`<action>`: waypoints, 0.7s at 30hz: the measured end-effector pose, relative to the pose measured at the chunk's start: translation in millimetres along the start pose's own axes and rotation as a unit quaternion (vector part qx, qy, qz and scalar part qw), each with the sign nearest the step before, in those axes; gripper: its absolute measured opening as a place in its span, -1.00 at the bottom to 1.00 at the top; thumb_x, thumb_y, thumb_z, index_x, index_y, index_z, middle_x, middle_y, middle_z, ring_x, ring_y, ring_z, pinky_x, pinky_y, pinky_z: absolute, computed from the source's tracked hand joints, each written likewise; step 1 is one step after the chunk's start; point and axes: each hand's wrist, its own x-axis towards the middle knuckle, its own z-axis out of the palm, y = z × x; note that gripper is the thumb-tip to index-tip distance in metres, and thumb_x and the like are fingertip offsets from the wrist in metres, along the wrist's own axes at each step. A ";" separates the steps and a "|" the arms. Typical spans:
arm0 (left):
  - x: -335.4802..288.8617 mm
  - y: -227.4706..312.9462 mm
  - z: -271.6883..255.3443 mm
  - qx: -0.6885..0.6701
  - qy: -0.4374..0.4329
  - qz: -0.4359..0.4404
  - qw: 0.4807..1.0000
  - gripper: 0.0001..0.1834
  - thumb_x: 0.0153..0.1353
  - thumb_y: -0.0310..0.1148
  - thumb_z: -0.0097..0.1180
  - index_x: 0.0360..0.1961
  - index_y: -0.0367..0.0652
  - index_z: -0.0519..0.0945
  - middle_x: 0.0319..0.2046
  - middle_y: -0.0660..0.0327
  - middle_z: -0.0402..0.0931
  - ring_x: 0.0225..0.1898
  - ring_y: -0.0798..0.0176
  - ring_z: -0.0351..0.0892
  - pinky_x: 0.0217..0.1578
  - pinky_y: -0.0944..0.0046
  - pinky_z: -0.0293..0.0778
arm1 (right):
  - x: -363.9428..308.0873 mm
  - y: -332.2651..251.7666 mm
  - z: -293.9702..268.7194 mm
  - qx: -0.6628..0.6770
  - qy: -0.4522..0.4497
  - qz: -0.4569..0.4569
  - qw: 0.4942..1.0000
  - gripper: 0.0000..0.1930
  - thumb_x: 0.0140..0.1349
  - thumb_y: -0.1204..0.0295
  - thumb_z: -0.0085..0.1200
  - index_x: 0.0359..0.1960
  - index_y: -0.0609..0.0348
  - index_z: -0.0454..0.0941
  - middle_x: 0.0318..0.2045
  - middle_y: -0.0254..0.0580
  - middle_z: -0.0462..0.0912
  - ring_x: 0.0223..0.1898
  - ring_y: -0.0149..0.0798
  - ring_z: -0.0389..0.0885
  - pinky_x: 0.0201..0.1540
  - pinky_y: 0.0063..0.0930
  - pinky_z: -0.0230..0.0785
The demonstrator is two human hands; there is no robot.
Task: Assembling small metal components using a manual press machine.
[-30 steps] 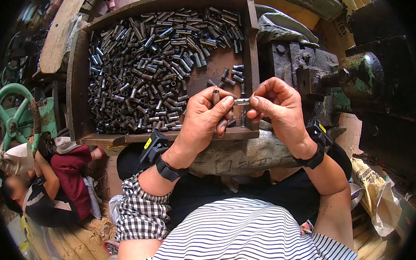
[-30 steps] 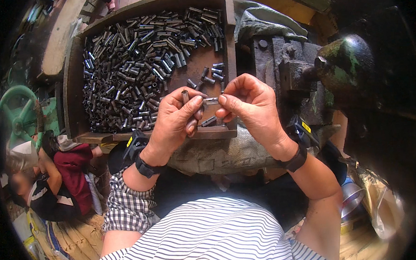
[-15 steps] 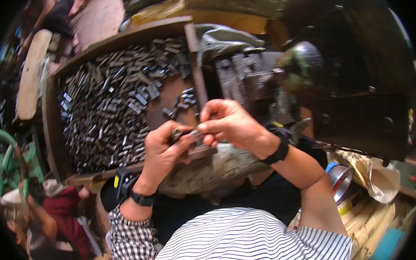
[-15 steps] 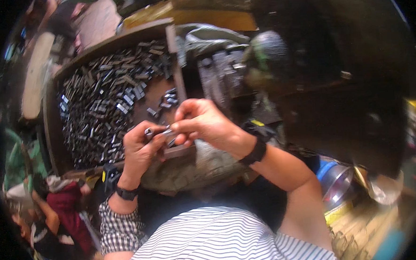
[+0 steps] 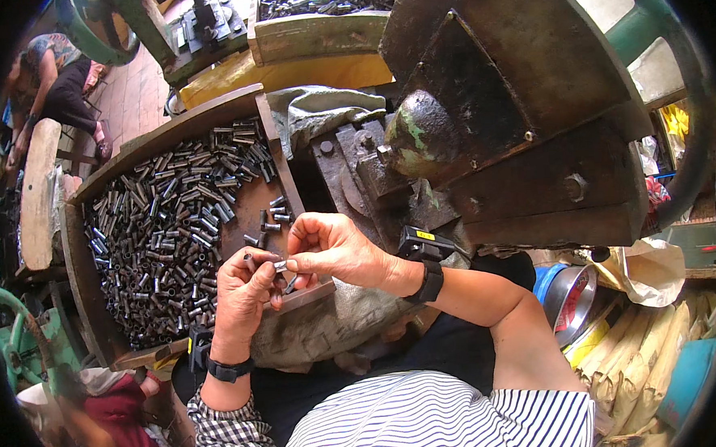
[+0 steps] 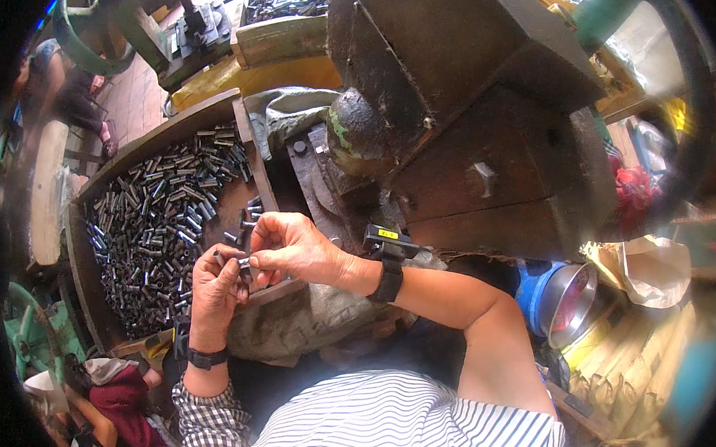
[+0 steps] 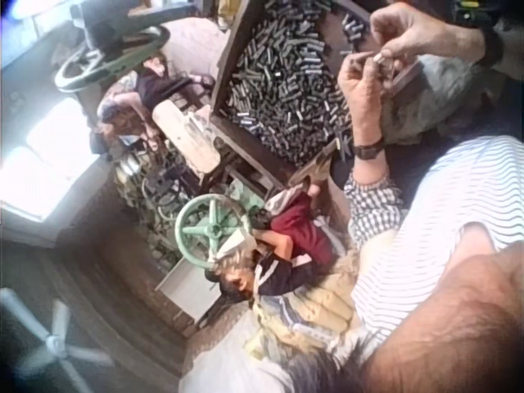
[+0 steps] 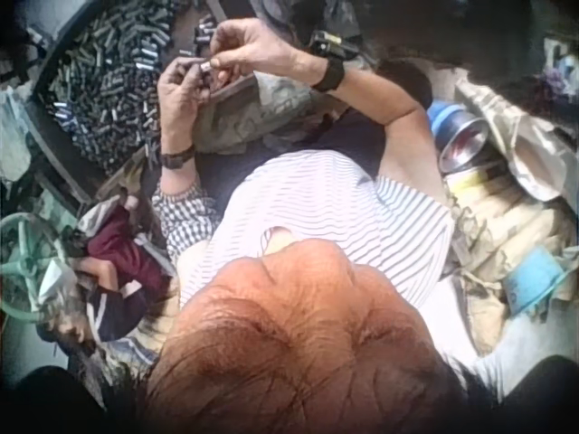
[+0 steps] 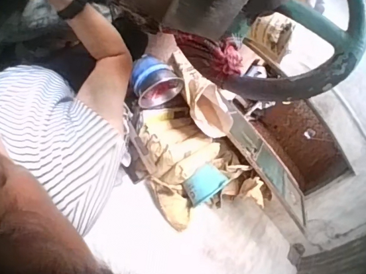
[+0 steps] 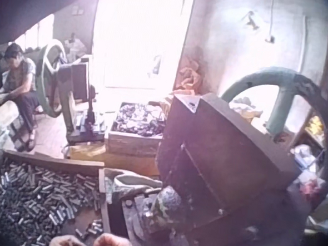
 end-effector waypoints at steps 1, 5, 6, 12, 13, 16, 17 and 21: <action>0.5 0.3 0.4 0.000 -0.005 0.003 1.000 -0.81 0.17 -0.39 0.16 -0.29 -0.29 0.50 -0.56 0.16 0.53 -0.66 0.41 0.49 -0.66 0.50 0.43 | 0.1 0.4 0.7 -0.032 0.023 -0.028 0.999 -0.89 0.14 0.56 0.09 -0.37 0.29 0.41 -0.54 -0.30 0.55 -0.50 -0.48 0.60 -0.53 -0.64 0.47; 2.4 -1.0 2.0 0.011 0.005 -0.014 1.000 -0.85 0.17 -0.45 0.14 -0.27 -0.30 0.51 -0.54 0.17 0.53 -0.63 0.41 0.49 -0.60 0.48 0.46 | -1.3 10.9 -2.1 -0.108 0.032 -0.084 0.990 -0.85 0.10 0.50 0.14 -0.42 0.32 0.43 -0.58 -0.31 0.52 -0.53 -0.53 0.55 -0.56 -0.64 0.44; 0.2 0.6 0.9 0.005 0.014 -0.031 0.999 -0.85 0.17 -0.47 0.13 -0.26 -0.31 0.51 -0.53 0.17 0.53 -0.62 0.40 0.50 -0.58 0.47 0.47 | -5.0 6.2 2.5 -0.110 0.030 -0.089 0.989 -0.85 0.10 0.50 0.14 -0.42 0.32 0.43 -0.58 -0.31 0.52 -0.53 -0.53 0.55 -0.56 -0.64 0.44; 0.6 -6.9 4.9 -0.016 0.029 -0.026 0.999 -0.85 0.17 -0.48 0.12 -0.25 -0.31 0.51 -0.50 0.16 0.53 -0.59 0.40 0.50 -0.58 0.47 0.46 | -91.8 -40.5 20.9 -0.458 0.104 -0.221 0.855 -0.72 0.05 0.44 0.20 -0.26 0.30 0.42 -0.48 -0.06 0.51 -0.47 0.03 0.54 -0.41 -0.33 0.39; 4.4 -8.4 10.2 0.001 0.040 -0.007 0.999 -0.85 0.17 -0.48 0.12 -0.25 -0.31 0.51 -0.49 0.17 0.53 -0.58 0.41 0.50 -0.59 0.48 0.44 | -124.8 -60.2 21.9 -0.475 0.059 -0.210 0.853 -0.72 0.05 0.45 0.21 -0.27 0.30 0.42 -0.53 -0.07 0.48 -0.50 -0.06 0.54 -0.46 -0.36 0.36; 6.0 -3.7 21.2 0.055 0.060 -0.011 0.997 -0.84 0.15 -0.48 0.15 -0.27 -0.33 0.49 -0.49 0.17 0.51 -0.56 0.38 0.49 -0.57 0.48 0.40 | -222.1 -93.0 14.2 -0.637 0.256 -0.258 0.679 -0.73 -0.04 0.45 0.28 -0.30 0.17 0.50 -0.40 -0.15 0.61 -0.40 -0.25 0.60 -0.34 -0.42 0.46; -0.2 -0.6 20.2 0.044 0.054 0.012 0.997 -0.83 0.14 -0.48 0.16 -0.27 -0.33 0.49 -0.49 0.16 0.50 -0.54 0.37 0.50 -0.56 0.46 0.42 | -241.1 -109.1 12.6 -0.616 0.303 -0.317 0.655 -0.65 0.21 0.26 0.07 -0.10 0.26 0.40 -0.33 -0.07 0.57 -0.25 -0.19 0.56 -0.26 -0.36 0.45; 27.6 2.4 53.7 0.026 0.011 -0.005 1.000 -0.79 0.12 -0.46 0.20 -0.26 -0.31 0.48 -0.45 0.15 0.50 -0.50 0.33 0.52 -0.48 0.39 0.53 | -272.8 -139.8 -62.7 -0.439 0.567 -0.525 0.458 -0.62 0.32 0.24 -0.15 -0.02 0.34 0.34 -0.14 0.10 0.48 -0.11 -0.03 0.47 -0.01 -0.26 0.32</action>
